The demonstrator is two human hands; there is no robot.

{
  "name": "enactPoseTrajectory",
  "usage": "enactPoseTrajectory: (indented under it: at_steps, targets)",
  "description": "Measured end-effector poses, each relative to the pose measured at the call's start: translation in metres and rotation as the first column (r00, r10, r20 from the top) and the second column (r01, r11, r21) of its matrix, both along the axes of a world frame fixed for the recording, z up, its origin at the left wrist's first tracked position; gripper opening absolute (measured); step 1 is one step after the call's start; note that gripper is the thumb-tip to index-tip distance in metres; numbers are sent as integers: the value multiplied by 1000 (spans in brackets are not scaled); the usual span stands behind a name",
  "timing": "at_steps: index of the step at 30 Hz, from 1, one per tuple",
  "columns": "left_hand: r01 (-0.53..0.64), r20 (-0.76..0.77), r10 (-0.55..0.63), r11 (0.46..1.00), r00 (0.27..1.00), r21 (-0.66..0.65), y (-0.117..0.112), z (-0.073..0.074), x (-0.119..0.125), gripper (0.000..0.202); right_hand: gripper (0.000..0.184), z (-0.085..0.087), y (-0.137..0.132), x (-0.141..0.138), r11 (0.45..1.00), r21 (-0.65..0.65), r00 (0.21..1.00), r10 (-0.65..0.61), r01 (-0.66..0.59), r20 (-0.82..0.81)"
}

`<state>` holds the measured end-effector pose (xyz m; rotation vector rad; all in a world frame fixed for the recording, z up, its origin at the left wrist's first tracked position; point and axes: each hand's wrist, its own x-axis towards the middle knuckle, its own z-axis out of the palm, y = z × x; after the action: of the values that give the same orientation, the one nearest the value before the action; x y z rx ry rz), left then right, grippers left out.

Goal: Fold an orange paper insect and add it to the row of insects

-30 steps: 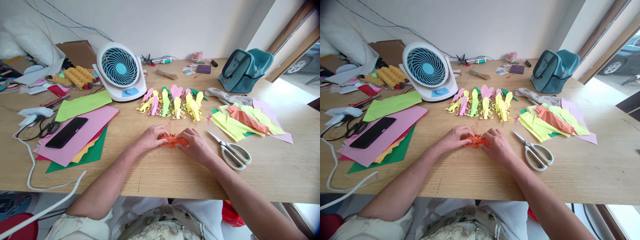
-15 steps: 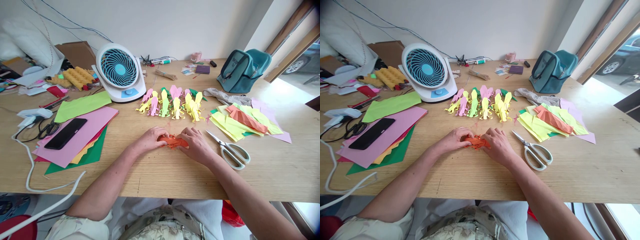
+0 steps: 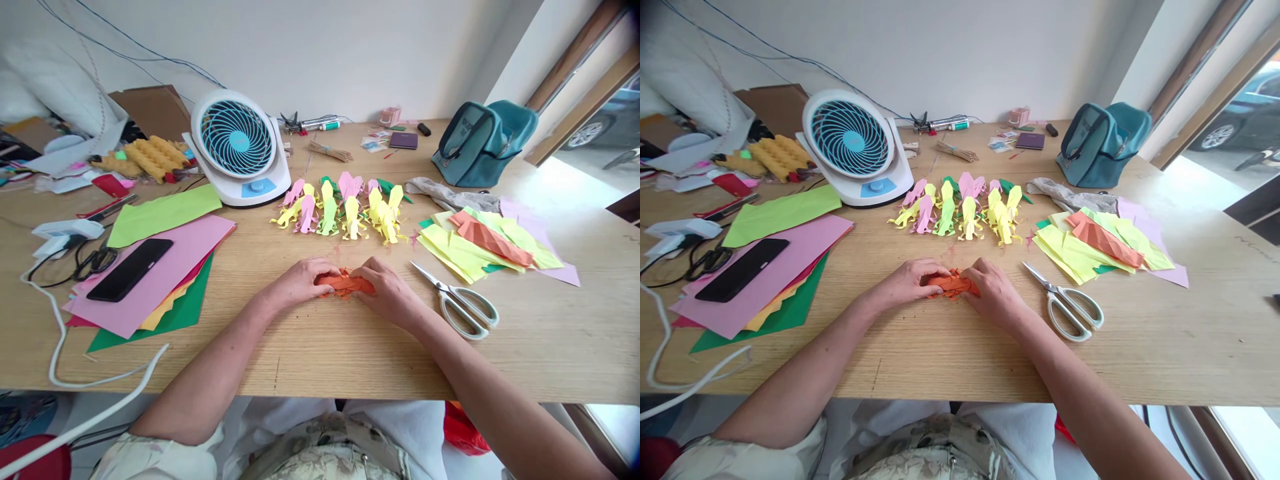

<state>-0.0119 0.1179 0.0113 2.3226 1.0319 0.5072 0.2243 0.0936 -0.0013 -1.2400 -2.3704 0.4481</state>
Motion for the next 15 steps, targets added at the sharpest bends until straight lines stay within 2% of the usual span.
enactPoseTrajectory:
  at_steps: [6, 15]
  targets:
    - [13, 10, -13, 999, 1000, 42, 0, -1, 0, 38, 27, 1, 0, 0, 999, 29, 999, 14, -15, 35]
    - [46, 24, -47, 998, 999, 35, -1, -1, 2, 34, 23, 2, -3, -4, 999, 36, 999, -8, 6, 31]
